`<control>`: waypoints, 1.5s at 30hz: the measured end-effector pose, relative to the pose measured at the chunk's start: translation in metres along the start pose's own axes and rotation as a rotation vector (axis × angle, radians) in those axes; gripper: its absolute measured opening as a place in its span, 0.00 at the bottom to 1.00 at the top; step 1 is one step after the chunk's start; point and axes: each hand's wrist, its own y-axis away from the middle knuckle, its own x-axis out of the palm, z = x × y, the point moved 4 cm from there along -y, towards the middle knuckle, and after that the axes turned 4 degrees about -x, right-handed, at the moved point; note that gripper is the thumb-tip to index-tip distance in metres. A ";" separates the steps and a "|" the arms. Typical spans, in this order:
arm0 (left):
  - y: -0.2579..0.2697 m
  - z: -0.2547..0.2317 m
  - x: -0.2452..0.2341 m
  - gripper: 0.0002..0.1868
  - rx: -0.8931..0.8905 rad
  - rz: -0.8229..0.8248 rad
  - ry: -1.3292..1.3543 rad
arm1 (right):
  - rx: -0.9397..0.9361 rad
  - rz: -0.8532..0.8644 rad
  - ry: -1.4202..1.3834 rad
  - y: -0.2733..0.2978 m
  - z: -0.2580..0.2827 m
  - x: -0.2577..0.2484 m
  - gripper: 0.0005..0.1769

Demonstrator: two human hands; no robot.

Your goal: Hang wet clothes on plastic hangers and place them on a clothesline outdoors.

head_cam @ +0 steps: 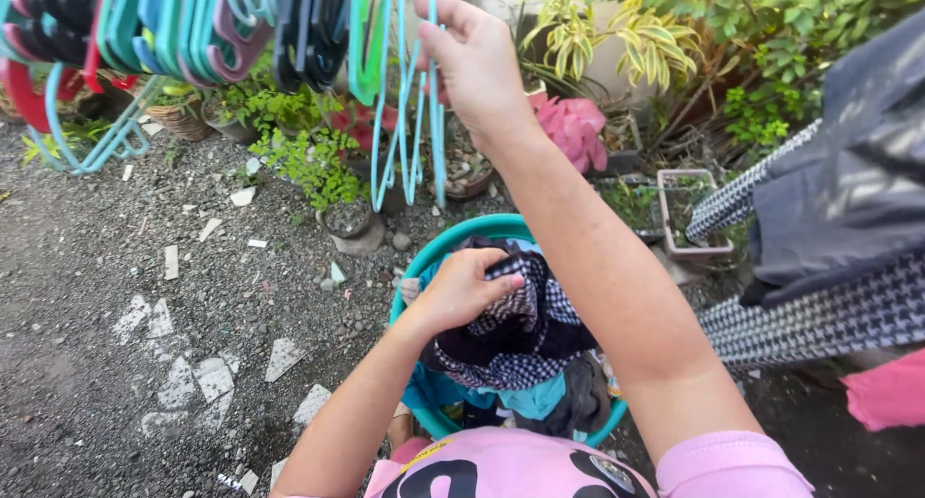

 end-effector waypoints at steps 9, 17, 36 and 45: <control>-0.006 0.009 0.010 0.14 -0.136 0.084 0.053 | -0.136 -0.219 0.159 0.029 0.048 -0.069 0.17; -0.015 0.016 -0.005 0.16 -0.058 -0.097 0.094 | -0.219 -0.316 0.335 0.203 0.030 -0.113 0.10; -0.003 -0.056 0.013 0.12 -0.186 -0.010 0.929 | -0.029 -0.659 -0.172 0.336 -0.171 -0.123 0.05; 0.020 -0.076 -0.008 0.15 -0.143 0.012 1.000 | -0.031 -0.746 0.282 0.344 -0.185 -0.168 0.02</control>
